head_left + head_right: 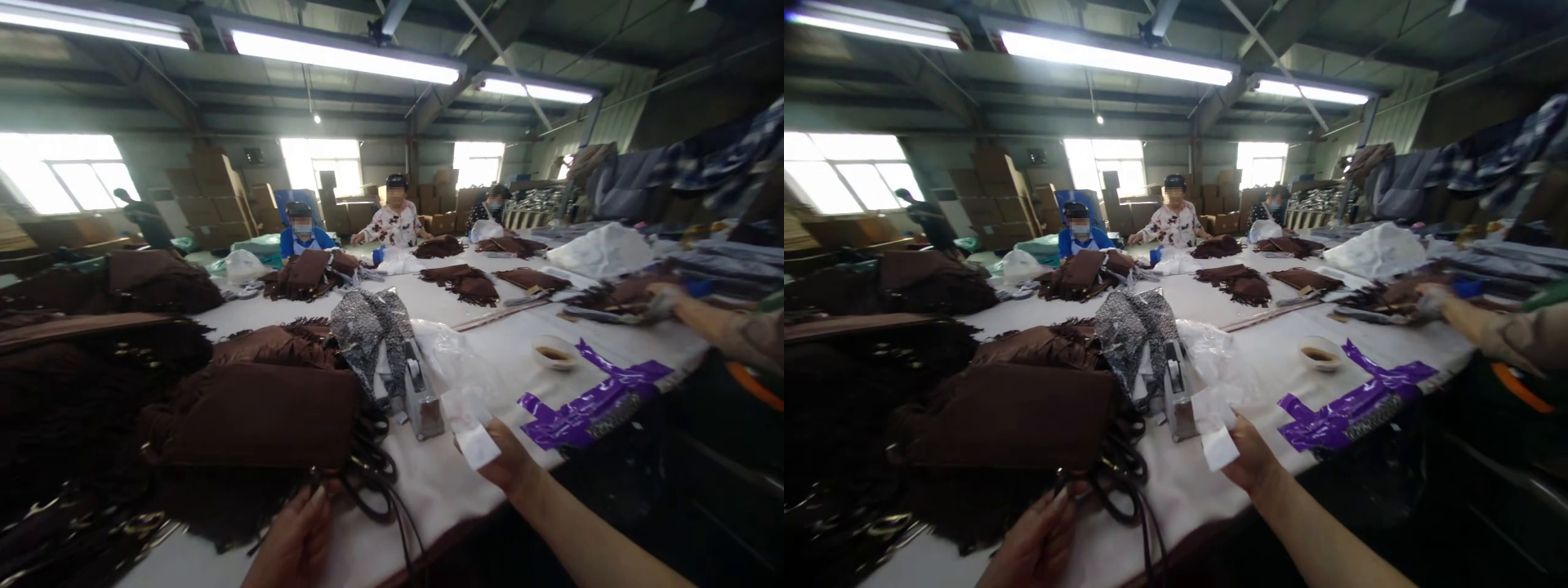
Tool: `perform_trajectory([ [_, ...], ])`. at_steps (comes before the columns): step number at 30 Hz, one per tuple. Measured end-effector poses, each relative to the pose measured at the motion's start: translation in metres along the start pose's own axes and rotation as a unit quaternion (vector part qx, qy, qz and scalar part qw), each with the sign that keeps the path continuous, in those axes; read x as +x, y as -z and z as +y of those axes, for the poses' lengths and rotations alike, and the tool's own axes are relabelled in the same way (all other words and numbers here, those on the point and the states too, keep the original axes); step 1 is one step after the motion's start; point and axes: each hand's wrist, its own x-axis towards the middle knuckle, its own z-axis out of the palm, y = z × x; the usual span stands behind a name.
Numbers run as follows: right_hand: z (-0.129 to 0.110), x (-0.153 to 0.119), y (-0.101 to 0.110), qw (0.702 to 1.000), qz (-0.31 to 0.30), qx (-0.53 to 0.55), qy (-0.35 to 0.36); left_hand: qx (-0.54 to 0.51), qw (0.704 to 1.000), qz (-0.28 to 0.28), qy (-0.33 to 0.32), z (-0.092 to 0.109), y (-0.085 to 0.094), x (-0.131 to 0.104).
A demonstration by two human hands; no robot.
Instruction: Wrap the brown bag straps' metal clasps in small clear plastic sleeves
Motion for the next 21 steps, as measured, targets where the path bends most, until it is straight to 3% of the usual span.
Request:
perform_trajectory([
  [6, 0.042, -0.003, -0.080, 0.990, -0.087, 0.087, -0.076, 0.050, 0.998, -0.036, -0.003, 0.003, -0.001, -0.005],
  [10, 0.062, 0.002, -0.116, 0.981, -0.173, -0.082, -0.034, 0.050, 0.996, -0.073, 0.020, 0.005, 0.005, -0.002],
  [13, 0.070, 0.011, -0.132, 0.961, -0.203, -0.188, 0.012, -0.001, 0.993, -0.110, 0.042, 0.004, 0.015, 0.000],
  [16, 0.081, 0.018, -0.143, 0.956, -0.194, -0.220, 0.030, 0.000, 0.992, -0.126, 0.028, 0.002, 0.021, 0.000],
  [18, 0.088, 0.020, -0.148, 0.967, -0.175, -0.183, 0.016, 0.013, 0.992, -0.123, 0.003, -0.001, 0.019, -0.002],
  [21, 0.089, 0.016, -0.146, 0.990, -0.133, -0.028, -0.041, 0.007, 0.991, -0.128, -0.038, -0.005, 0.013, -0.004],
])
